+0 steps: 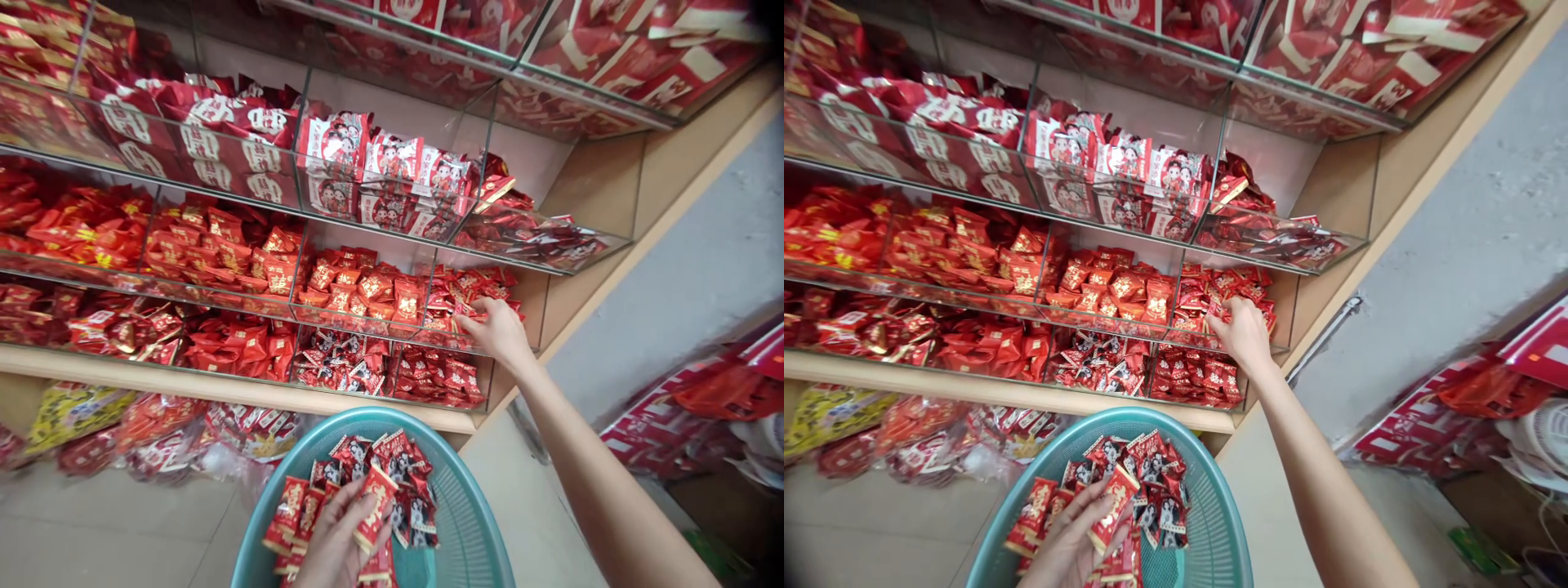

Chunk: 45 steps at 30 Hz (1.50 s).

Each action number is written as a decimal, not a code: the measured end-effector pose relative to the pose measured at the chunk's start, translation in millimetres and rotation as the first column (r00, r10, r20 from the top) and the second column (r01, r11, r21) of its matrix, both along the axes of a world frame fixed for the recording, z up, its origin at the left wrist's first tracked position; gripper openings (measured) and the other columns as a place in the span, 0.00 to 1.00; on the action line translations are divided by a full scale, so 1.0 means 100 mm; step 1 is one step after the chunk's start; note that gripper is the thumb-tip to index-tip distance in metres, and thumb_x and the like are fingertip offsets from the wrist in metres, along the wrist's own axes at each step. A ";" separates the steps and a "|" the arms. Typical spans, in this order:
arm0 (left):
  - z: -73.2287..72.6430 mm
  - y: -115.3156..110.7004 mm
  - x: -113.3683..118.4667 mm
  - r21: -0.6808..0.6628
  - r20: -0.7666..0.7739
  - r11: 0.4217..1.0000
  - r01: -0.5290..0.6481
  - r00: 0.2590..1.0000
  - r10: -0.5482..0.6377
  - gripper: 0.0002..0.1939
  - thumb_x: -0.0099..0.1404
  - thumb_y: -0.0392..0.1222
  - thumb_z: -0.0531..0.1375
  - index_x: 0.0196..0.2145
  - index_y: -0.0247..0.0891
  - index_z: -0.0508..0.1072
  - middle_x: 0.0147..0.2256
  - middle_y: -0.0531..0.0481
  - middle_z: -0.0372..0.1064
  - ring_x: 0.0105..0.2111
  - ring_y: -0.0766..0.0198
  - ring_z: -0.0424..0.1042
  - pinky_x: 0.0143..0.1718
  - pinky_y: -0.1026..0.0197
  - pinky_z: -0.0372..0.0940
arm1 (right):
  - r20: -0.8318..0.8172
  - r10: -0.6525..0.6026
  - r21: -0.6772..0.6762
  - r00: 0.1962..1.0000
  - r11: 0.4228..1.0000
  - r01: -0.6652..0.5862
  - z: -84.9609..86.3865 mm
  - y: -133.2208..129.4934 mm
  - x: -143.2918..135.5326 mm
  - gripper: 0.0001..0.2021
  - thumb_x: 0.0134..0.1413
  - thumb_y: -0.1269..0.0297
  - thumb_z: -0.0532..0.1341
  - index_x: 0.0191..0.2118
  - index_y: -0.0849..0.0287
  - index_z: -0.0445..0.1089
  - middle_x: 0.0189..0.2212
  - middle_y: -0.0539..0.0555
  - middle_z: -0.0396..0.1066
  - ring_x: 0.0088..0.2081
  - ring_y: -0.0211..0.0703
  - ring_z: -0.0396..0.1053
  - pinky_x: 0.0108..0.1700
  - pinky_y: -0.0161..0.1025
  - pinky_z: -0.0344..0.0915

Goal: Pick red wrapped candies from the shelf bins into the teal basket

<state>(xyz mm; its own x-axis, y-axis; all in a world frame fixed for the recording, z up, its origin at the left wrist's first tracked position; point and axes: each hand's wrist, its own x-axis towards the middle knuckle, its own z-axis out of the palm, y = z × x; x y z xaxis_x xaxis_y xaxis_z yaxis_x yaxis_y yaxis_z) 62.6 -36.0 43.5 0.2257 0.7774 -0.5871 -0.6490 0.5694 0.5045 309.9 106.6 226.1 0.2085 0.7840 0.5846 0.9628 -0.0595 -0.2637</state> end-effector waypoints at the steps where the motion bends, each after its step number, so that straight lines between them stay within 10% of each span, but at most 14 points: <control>1: -0.01 0.00 0.00 -0.005 -0.002 1.000 -0.002 1.000 0.002 0.21 0.50 0.31 0.68 0.41 0.36 0.68 0.36 0.44 0.76 0.37 0.54 0.76 0.37 0.59 0.72 | 0.033 -0.021 -0.060 0.999 0.998 0.023 -0.01 0.07 0.03 0.18 0.47 0.53 0.61 0.40 0.61 0.71 0.41 0.62 0.71 0.43 0.52 0.68 0.42 0.42 0.60; 7: -0.09 0.05 0.00 -0.042 -0.035 0.999 -0.035 0.999 0.034 0.19 0.52 0.29 0.66 0.41 0.37 0.67 0.36 0.45 0.75 0.37 0.54 0.76 0.35 0.57 0.72 | 0.055 -0.020 -0.156 0.998 0.987 0.029 -0.09 0.16 0.09 0.16 0.51 0.52 0.58 0.39 0.59 0.72 0.35 0.59 0.75 0.38 0.50 0.70 0.37 0.40 0.60; 15: 0.01 0.06 0.04 -0.070 -0.047 0.997 -0.024 0.999 0.020 0.21 0.52 0.28 0.66 0.43 0.35 0.67 0.34 0.44 0.76 0.35 0.53 0.76 0.33 0.59 0.72 | 0.087 -0.095 0.251 0.992 0.965 0.070 -0.04 0.10 0.12 0.15 0.58 0.62 0.50 0.35 0.60 0.72 0.35 0.60 0.74 0.37 0.49 0.68 0.37 0.41 0.60; 24: 0.16 0.10 0.01 -0.003 -0.059 1.000 -0.001 0.998 0.001 0.18 0.55 0.28 0.64 0.43 0.36 0.67 0.39 0.43 0.74 0.40 0.53 0.75 0.42 0.54 0.71 | -0.412 0.335 0.360 0.847 0.914 -0.187 0.16 -0.42 -0.15 0.13 0.50 0.54 0.59 0.29 0.60 0.71 0.24 0.51 0.70 0.26 0.39 0.64 0.31 0.36 0.60; 33: 0.35 0.26 0.02 0.180 0.107 0.982 0.050 0.992 -0.070 0.16 0.56 0.34 0.64 0.43 0.38 0.67 0.44 0.45 0.72 0.42 0.57 0.73 0.46 0.52 0.67 | -0.899 0.255 -0.073 0.355 0.714 -0.697 -0.53 -0.90 -0.84 0.17 0.47 0.49 0.62 0.26 0.60 0.68 0.23 0.48 0.66 0.25 0.34 0.60 0.30 0.33 0.58; 45: 0.34 0.29 0.13 0.169 0.138 0.982 0.079 0.985 -0.103 0.13 0.60 0.39 0.61 0.43 0.39 0.66 0.42 0.45 0.71 0.38 0.61 0.72 0.43 0.52 0.68 | -0.854 0.304 -0.064 0.423 0.744 -0.665 -1.08 -0.87 -0.98 0.16 0.50 0.51 0.59 0.25 0.62 0.67 0.21 0.48 0.65 0.24 0.35 0.60 0.28 0.33 0.58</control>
<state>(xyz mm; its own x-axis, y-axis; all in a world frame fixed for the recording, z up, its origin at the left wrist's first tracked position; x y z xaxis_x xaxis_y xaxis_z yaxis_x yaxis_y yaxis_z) 75.2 -7.2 77.9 0.3732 0.8321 -0.4103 -0.6716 0.5475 0.4993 211.8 19.6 117.7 -0.0728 0.9946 0.0743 0.2839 0.0921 -0.9544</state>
